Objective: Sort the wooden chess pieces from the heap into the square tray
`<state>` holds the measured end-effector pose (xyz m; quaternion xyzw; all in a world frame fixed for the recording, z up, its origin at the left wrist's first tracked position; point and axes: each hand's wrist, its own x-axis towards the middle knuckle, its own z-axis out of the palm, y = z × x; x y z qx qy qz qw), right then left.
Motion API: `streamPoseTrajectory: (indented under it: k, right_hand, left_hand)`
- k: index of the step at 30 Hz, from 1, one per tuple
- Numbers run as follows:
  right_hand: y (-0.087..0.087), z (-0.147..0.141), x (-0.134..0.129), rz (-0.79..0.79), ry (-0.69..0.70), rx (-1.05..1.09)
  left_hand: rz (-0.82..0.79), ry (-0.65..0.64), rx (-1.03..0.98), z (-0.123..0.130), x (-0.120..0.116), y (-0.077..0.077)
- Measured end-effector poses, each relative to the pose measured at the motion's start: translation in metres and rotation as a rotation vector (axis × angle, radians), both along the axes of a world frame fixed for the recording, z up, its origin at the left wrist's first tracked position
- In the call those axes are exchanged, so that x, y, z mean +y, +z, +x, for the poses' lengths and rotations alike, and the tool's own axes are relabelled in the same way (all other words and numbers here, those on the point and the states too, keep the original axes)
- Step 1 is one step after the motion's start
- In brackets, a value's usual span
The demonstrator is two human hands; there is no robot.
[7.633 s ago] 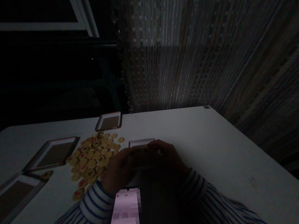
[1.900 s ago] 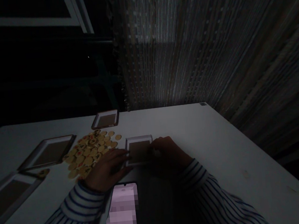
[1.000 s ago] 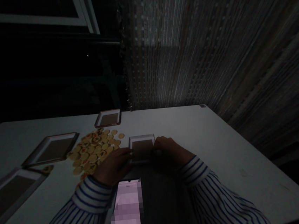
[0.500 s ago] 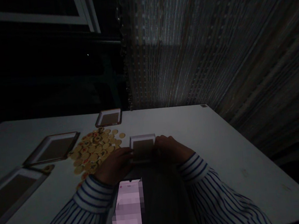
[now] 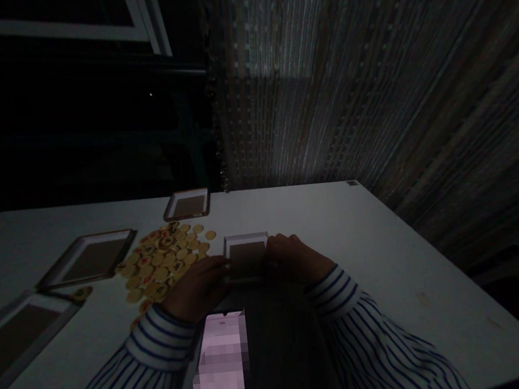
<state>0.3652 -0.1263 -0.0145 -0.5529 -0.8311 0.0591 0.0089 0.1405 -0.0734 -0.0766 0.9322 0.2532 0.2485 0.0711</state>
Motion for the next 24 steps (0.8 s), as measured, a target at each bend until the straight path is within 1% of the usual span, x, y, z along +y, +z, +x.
streamPoseTrajectory:
  k: [3, 9, 16, 20, 24]
  right_hand:
    - [-0.0003, -0.0026, -0.0003, 0.002, -0.022, -0.022]
    - [0.0031, -0.0034, -0.0020, -0.003, -0.017, -0.034]
    - [-0.0021, -0.0027, -0.0008, 0.014, -0.025, -0.051]
    - [0.0015, -0.0043, -0.0020, -0.016, -0.027, -0.041]
    - [0.0042, -0.0046, -0.0037, -0.004, -0.031, -0.027]
  left_hand:
    - [-0.008, -0.011, 0.005, -0.0003, 0.0002, -0.0008]
    - [-0.007, -0.012, 0.010, -0.0008, 0.0007, -0.0022]
    - [-0.008, -0.005, 0.015, 0.0003, -0.0004, 0.0024]
    - [-0.009, -0.004, 0.011, 0.0006, -0.0003, 0.0025]
    - [-0.017, -0.014, 0.014, -0.0001, 0.0006, 0.0008]
